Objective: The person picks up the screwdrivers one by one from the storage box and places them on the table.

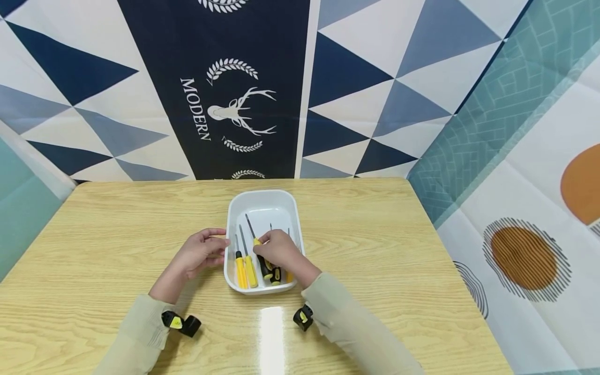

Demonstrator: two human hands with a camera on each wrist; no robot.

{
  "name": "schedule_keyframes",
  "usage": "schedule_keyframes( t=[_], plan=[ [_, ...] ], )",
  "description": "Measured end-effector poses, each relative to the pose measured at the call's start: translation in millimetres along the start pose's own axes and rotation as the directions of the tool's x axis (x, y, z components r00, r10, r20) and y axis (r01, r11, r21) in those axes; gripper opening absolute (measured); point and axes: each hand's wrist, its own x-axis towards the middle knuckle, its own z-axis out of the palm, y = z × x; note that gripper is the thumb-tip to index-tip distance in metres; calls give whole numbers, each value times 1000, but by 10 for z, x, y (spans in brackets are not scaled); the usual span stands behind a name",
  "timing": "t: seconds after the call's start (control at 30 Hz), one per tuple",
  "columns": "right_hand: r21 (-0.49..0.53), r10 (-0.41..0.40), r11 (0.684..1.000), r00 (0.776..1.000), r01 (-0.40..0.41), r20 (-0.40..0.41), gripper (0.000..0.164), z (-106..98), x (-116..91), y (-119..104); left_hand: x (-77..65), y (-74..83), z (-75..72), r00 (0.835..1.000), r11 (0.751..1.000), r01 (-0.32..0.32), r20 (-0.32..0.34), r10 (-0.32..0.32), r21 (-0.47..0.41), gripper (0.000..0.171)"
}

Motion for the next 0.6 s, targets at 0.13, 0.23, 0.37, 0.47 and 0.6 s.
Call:
schedule_keyframes(
  t=[0.13,0.23,0.37,0.47,0.6],
  plan=[
    [98,37,994,999,-40,32,32,-9,31,39,6,-1,1,1000,1000,6,-4,-6,2,44],
    [160,46,986,997,-55,55,31,-16,57,69,13,0,1,1000,1000,13,-12,-13,0,43],
    [237,59,968,993,-81,99,32,-33,68,84,18,10,-1,1000,1000,23,-14,-23,4,43],
    [306,61,947,988,-103,142,32,-50,71,94,19,18,-1,1000,1000,28,-13,-28,7,43],
    [389,62,911,978,-136,198,35,-63,81,117,20,22,3,999,999,33,-13,-33,12,44]
  ],
)
